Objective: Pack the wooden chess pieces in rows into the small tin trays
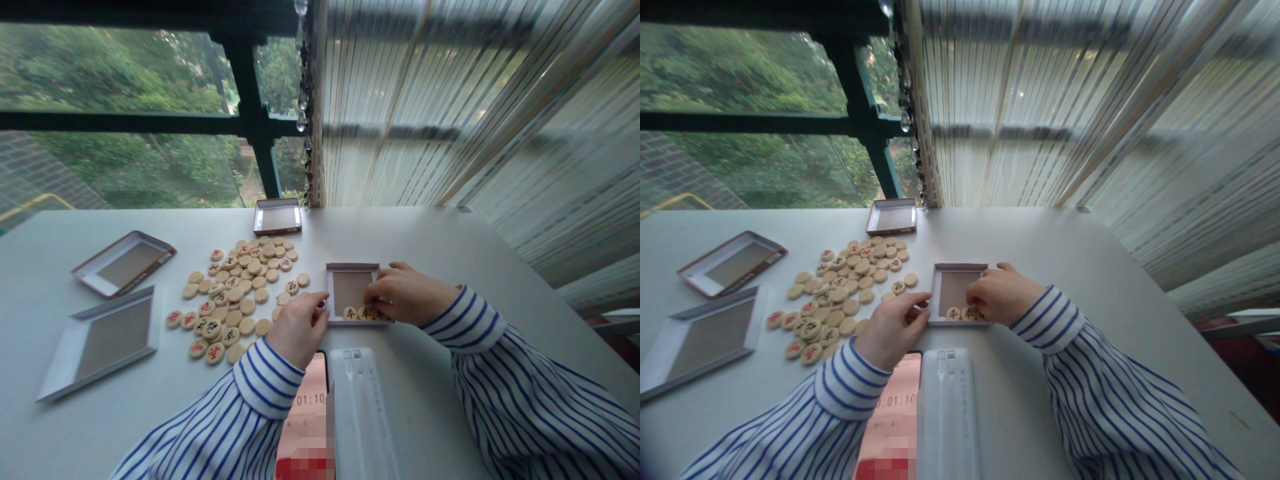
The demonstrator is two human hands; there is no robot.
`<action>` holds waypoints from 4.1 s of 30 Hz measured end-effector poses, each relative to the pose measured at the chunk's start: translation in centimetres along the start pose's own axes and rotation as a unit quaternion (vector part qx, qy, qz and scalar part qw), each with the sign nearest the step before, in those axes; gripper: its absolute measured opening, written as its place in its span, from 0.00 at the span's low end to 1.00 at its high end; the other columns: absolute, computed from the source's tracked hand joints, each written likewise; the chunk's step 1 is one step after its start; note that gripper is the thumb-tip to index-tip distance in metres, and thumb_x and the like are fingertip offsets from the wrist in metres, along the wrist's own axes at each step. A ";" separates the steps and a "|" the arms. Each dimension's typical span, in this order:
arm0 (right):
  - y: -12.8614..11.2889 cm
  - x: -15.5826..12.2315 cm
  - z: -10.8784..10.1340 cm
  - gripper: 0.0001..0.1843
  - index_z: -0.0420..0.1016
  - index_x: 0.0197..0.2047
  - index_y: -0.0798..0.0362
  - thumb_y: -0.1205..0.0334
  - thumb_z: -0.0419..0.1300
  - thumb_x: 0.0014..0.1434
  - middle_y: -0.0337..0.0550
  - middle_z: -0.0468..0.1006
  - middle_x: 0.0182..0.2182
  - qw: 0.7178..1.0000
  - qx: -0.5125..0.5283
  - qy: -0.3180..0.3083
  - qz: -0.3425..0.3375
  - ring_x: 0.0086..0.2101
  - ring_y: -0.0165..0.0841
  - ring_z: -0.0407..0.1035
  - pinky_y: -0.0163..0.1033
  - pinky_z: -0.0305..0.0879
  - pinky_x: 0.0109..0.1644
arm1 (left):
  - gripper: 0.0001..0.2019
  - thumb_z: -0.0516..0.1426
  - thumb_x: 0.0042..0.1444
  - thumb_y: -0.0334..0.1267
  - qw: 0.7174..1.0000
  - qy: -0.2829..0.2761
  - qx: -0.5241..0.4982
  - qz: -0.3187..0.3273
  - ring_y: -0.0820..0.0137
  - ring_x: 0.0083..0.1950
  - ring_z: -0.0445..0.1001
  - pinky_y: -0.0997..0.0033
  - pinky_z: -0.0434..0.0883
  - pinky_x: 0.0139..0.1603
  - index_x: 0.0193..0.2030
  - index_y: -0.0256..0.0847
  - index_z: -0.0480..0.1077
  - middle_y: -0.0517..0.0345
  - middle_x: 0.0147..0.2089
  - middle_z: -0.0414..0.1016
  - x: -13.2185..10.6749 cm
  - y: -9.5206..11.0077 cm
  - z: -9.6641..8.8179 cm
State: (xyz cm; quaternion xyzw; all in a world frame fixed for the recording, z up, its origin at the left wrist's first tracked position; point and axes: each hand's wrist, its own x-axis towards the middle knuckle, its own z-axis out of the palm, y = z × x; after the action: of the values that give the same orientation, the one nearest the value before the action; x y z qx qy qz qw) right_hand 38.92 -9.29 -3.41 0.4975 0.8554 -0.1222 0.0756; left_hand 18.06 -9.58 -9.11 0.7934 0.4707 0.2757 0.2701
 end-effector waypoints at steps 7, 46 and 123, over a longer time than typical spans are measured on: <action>0.3 -0.2 -0.2 0.10 0.74 0.34 0.47 0.66 0.52 0.52 0.40 0.77 0.31 0.999 -0.015 0.030 -0.006 0.36 0.35 0.68 0.46 0.53 0.46 | 0.13 0.54 0.48 0.28 1.000 0.005 0.007 0.004 0.73 0.29 0.72 0.73 0.71 0.34 0.42 0.34 0.70 0.54 0.33 0.74 0.0 0.0 0.0; -1.2 -5.1 6.8 0.22 0.62 0.53 0.56 0.64 0.51 0.54 0.51 0.71 0.43 0.912 0.276 0.275 0.131 0.32 0.30 0.70 0.36 0.71 0.31 | 0.14 0.53 0.48 0.29 1.000 0.007 0.003 0.008 0.73 0.29 0.74 0.73 0.72 0.33 0.43 0.33 0.70 0.51 0.34 0.76 0.2 0.0 0.2; -14.2 9.5 0.0 0.11 0.74 0.39 0.49 0.62 0.51 0.56 0.44 0.73 0.31 0.979 -0.042 0.090 -0.180 0.32 0.31 0.64 0.36 0.50 0.31 | 0.09 0.56 0.48 0.30 0.942 0.268 0.148 0.140 0.65 0.44 0.72 0.59 0.69 0.49 0.38 0.36 0.71 0.50 0.40 0.74 -9.2 -11.0 -9.9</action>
State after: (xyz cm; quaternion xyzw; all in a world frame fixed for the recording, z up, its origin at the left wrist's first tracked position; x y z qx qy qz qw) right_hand 21.91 -8.15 -3.85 0.3411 0.9386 -0.0525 -0.0035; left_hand 0.92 -11.62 -11.44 0.7793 0.4449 0.4404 -0.0278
